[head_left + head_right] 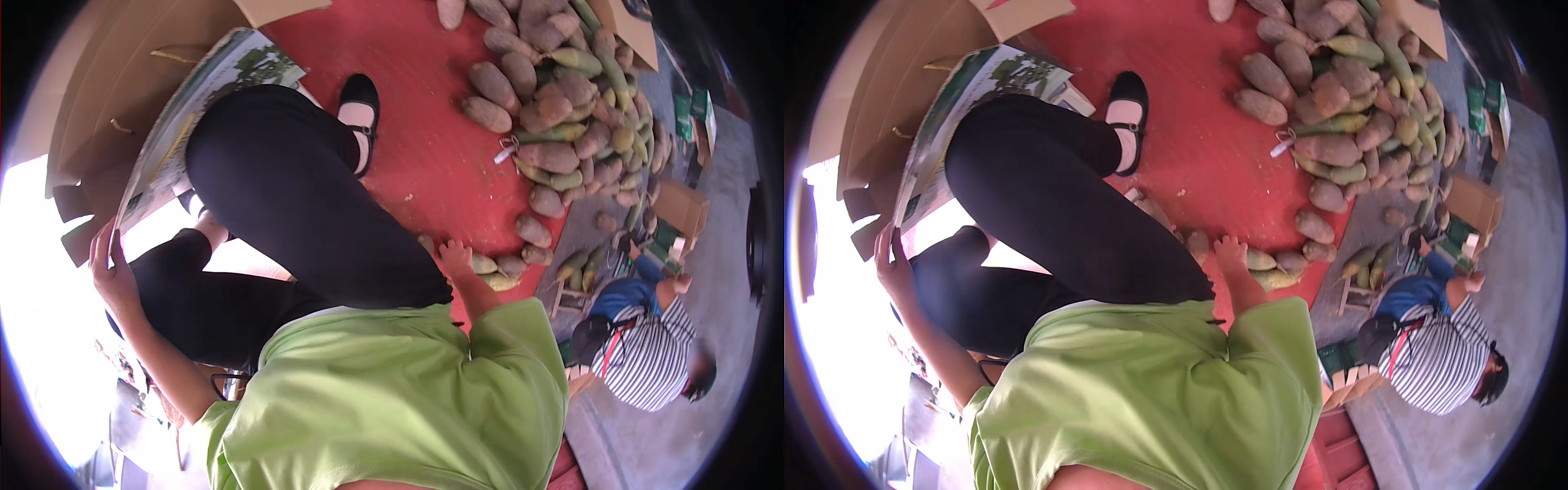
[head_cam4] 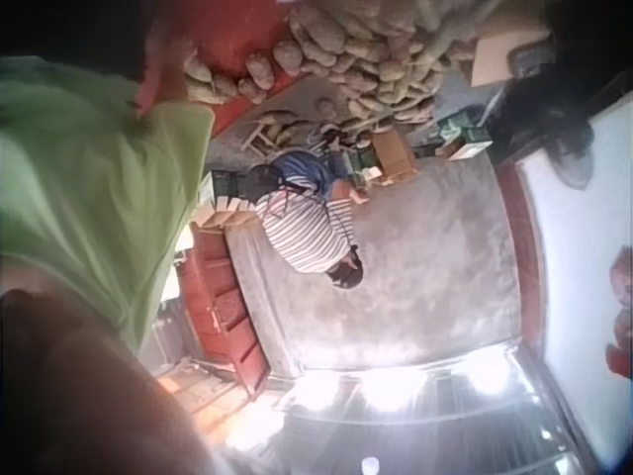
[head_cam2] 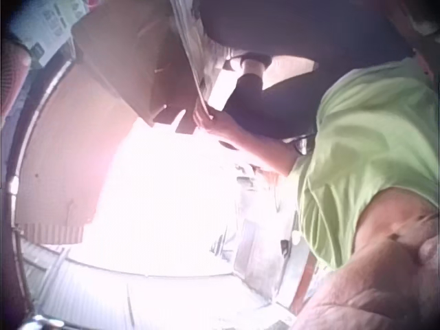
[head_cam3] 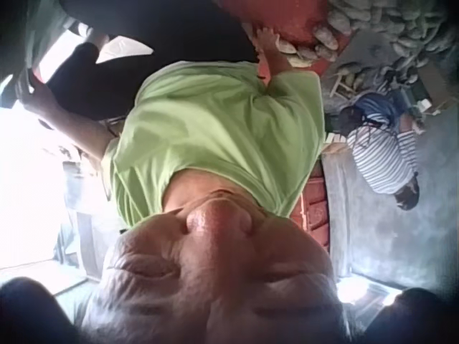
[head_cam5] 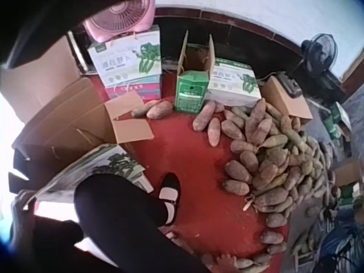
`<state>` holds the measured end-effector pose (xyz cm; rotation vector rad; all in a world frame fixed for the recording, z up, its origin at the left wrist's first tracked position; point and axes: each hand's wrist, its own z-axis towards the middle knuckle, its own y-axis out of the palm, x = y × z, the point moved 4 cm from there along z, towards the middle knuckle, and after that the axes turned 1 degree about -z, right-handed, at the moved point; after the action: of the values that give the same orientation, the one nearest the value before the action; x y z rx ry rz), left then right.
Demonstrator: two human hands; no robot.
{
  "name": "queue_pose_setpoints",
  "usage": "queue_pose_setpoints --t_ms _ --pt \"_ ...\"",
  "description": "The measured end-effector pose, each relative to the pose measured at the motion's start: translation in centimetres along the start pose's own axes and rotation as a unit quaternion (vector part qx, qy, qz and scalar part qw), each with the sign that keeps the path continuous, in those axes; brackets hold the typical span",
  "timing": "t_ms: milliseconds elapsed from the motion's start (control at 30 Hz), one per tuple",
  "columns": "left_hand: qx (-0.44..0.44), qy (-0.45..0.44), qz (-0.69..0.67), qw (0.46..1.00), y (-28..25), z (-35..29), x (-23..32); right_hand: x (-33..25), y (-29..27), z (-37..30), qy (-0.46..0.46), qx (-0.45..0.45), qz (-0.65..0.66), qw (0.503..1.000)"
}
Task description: Pack harvested produce into cardboard boxes for shipping.
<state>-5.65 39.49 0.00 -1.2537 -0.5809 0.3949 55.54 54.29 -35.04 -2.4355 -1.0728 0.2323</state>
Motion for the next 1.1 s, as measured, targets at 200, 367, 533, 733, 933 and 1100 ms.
queue_pose_setpoints --t_ms 200,367,533,733,933,1100 --pt "-0.015 -0.055 0.011 0.998 -0.6 0.7 2.7 0.3 0.3 1.1 -0.019 0.024 -0.039 0.999" --pt "-0.015 -0.061 0.038 0.997 -1.2 1.1 4.4 1.2 -0.4 1.2 0.035 0.05 0.024 0.998" --pt "0.003 -0.065 0.071 0.995 -1.9 1.1 4.9 3.7 -5.1 0.4 0.051 0.123 0.071 0.989" --pt "0.0 -0.074 0.06 0.995 -2.4 1.6 5.7 8.1 -11.1 -0.1 0.112 0.198 0.211 0.951" --pt "-0.023 -0.076 0.043 0.996 -2.8 1.6 5.3 8.2 -24.4 -1.8 -0.015 0.41 0.417 0.811" --pt "-0.035 -0.074 0.051 0.995 -2.8 1.4 4.9 3.0 -41.3 -9.0 -0.025 0.466 0.508 0.724"
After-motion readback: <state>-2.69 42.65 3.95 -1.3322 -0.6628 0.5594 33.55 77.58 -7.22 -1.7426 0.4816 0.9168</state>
